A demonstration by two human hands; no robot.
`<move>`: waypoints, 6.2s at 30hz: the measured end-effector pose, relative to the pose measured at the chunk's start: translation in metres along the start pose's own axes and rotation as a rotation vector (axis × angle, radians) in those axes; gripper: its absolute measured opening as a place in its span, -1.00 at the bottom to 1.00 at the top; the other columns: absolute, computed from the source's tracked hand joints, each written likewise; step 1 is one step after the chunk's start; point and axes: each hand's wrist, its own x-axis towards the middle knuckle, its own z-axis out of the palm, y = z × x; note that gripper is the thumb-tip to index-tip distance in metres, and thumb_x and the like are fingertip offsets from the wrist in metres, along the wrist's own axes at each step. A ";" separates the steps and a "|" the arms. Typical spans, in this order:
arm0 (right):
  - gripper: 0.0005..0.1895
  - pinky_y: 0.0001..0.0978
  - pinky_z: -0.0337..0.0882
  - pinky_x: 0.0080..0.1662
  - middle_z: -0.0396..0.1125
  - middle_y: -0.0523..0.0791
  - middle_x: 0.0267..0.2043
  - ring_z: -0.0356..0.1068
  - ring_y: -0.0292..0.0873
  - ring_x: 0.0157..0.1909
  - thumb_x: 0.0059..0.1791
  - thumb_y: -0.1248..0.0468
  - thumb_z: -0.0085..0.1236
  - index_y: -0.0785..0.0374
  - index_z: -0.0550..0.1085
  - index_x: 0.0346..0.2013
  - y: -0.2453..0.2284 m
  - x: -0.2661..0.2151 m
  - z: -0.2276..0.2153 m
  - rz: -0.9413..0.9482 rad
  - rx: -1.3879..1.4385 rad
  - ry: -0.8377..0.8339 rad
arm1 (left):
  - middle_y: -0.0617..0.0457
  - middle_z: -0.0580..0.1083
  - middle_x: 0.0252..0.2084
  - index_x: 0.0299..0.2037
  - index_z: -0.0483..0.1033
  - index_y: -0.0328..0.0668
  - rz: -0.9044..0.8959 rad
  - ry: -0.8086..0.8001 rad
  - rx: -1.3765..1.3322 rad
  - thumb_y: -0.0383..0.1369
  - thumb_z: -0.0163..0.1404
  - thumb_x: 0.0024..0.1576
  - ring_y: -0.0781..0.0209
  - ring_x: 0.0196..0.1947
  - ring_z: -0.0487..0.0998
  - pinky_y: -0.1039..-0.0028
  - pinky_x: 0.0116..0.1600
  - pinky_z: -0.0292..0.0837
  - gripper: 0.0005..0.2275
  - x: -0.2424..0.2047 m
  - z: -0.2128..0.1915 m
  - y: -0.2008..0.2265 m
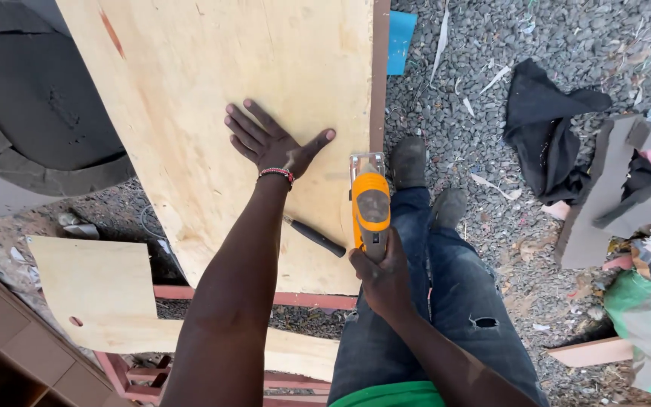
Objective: Hammering nails into a plywood board and cutting it with a jigsaw
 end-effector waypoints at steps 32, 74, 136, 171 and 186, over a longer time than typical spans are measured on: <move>-0.61 -0.18 0.62 -0.30 0.43 -0.01 -0.43 0.53 -0.04 -0.50 0.02 0.29 0.42 0.22 0.55 0.12 -0.077 0.015 0.023 -0.003 -0.131 0.075 | -0.57 -0.77 0.77 0.79 -0.79 -0.29 -0.015 -0.028 0.014 0.71 0.00 0.23 -0.64 0.76 -0.84 -0.42 0.76 -0.82 0.48 0.004 0.004 0.001; -0.73 0.04 0.70 -0.23 0.49 -0.06 -0.57 0.58 -0.08 -0.48 0.22 0.31 0.29 0.22 0.52 0.21 -0.266 0.236 0.020 -0.257 0.032 -0.137 | -0.53 -0.71 0.81 0.79 -0.77 -0.27 -0.068 -0.134 -0.036 0.71 0.00 0.08 -0.62 0.79 -0.77 -0.42 0.74 -0.78 0.52 0.001 -0.009 0.008; -0.70 0.03 0.66 -0.27 0.45 0.01 -0.67 0.52 -0.03 -0.62 0.11 0.31 0.37 0.28 0.54 0.12 -0.721 0.627 0.089 -0.146 0.028 -0.035 | -0.42 -0.80 0.79 0.79 -0.80 -0.14 -0.285 -0.130 -0.261 0.79 -0.32 0.13 -0.45 0.75 -0.93 -0.45 0.74 -0.85 0.41 0.446 -0.517 0.454; -0.88 -0.18 0.35 -0.49 0.32 -0.13 -0.55 0.26 -0.21 -0.65 -0.04 0.26 0.27 0.16 0.47 -0.30 -1.172 0.950 0.157 -0.149 -0.080 0.021 | -0.50 -0.51 0.87 0.81 -0.64 -0.31 -0.329 0.273 -0.003 0.79 -0.29 -0.09 -0.52 0.88 -0.51 -0.47 0.76 -0.21 0.53 0.475 -0.437 0.440; -0.79 -0.20 0.28 -0.57 0.33 -0.06 -0.54 0.21 -0.18 -0.69 -0.15 0.27 0.29 0.26 0.45 -0.32 -1.278 1.034 0.186 -0.106 0.024 0.134 | -0.45 0.10 0.67 0.68 0.03 -0.42 -0.242 0.285 -0.393 0.10 0.37 0.08 -0.52 0.65 0.15 -0.27 0.63 0.26 0.09 0.476 -0.521 0.535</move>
